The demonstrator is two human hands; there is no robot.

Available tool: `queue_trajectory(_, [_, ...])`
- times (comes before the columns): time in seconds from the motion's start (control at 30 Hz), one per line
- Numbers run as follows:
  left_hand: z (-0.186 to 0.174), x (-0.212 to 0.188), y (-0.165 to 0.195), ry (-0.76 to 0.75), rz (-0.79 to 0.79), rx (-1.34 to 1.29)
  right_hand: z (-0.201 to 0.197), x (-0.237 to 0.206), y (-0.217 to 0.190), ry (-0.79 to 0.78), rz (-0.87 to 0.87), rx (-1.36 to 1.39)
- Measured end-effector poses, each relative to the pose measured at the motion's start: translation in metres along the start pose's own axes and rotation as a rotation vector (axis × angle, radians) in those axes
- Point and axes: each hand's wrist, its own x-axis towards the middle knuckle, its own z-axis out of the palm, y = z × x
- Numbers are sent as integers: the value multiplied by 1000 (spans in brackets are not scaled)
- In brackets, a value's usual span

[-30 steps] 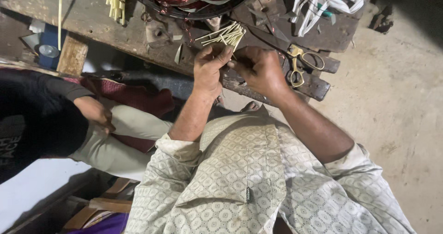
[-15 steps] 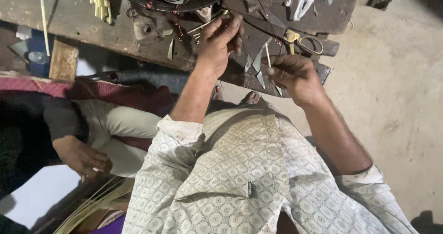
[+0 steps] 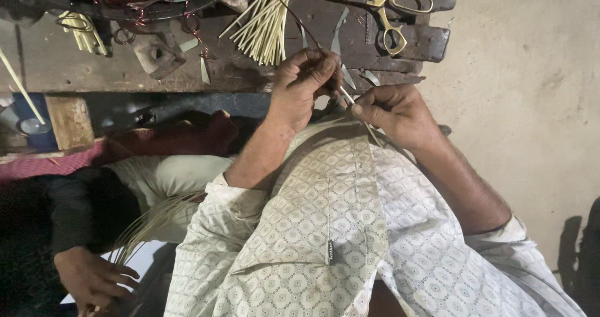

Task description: The person winds copper wire onto a motor stator using wooden sticks to separate and secure the coils. They cut the sticks to size with scissors and insert them into the stator slots to hold the windings in place.

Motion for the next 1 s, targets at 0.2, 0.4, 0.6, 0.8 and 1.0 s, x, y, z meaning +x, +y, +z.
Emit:
queue_trajectory(0.2, [-6, 2, -9, 3, -43, -48, 6, 0, -6, 25, -28, 27])
queue_trajectory(0.4, [-5, 4, -11, 42, -54, -7, 8, 4, -8, 33, -65, 33])
queue_trajectory(0.6, [-4, 6, -10, 38, -40, 38, 7, 6, -11, 13, -55, 58])
queue_trajectory(0.8, [-2, 6, -10, 55, -39, 55, 8, 8, -9, -8, -56, 106])
queue_trajectory(1.0, [-2, 8, -10, 55, -51, 55, 9, 8, -5, 16, -38, 133])
